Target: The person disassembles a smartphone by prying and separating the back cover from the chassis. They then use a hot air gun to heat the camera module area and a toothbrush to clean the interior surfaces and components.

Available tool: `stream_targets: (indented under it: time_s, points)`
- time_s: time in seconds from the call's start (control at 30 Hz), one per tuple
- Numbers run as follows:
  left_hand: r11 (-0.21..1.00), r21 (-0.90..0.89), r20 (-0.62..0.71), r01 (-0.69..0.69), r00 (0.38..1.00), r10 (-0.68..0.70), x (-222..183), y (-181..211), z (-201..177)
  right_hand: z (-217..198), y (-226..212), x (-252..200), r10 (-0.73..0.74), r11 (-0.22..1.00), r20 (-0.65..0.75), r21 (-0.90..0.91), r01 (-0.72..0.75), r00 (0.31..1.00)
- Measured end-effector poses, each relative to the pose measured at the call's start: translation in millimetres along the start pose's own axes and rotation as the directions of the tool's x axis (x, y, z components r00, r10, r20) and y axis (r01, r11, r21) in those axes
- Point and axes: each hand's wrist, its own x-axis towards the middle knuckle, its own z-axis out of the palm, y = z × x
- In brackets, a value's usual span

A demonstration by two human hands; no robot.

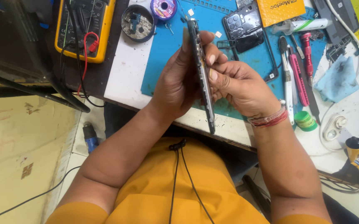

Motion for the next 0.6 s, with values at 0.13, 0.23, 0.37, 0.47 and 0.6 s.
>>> stream_targets:
  time_s: [0.13, 0.23, 0.37, 0.47, 0.6]
  points:
    - [1.0, 0.014, -0.046, 0.004, 0.999, -0.003, 0.3, -2.7, 0.3, -1.3, 0.2, 0.4, 0.026, 0.999, -0.001, 0.027, -0.026, 1.0]
    - [1.0, 0.027, -0.067, 0.008, 0.998, -0.006, 1.0, -1.9, 0.9, -1.3, 0.4, 1.0, 0.018, 1.0, -0.006, 0.004, -0.018, 1.0]
    - [0.999, 0.04, -0.057, -0.004, 0.998, 0.006, 1.5, -3.3, 0.4, -1.2, 0.2, 0.9, 0.015, 1.0, -0.004, 0.006, -0.015, 1.0]
    - [0.992, 0.116, -0.024, -0.059, 0.998, 0.062, 1.4, -3.9, 1.3, -0.8, -1.5, 3.2, 0.023, 0.999, -0.01, 0.027, -0.023, 1.0]
    - [0.985, 0.127, -0.003, -0.118, 0.993, 0.12, -3.1, -2.7, 8.0, 1.4, -4.1, 5.2, 0.011, 0.999, -0.03, -0.031, -0.012, 0.999]
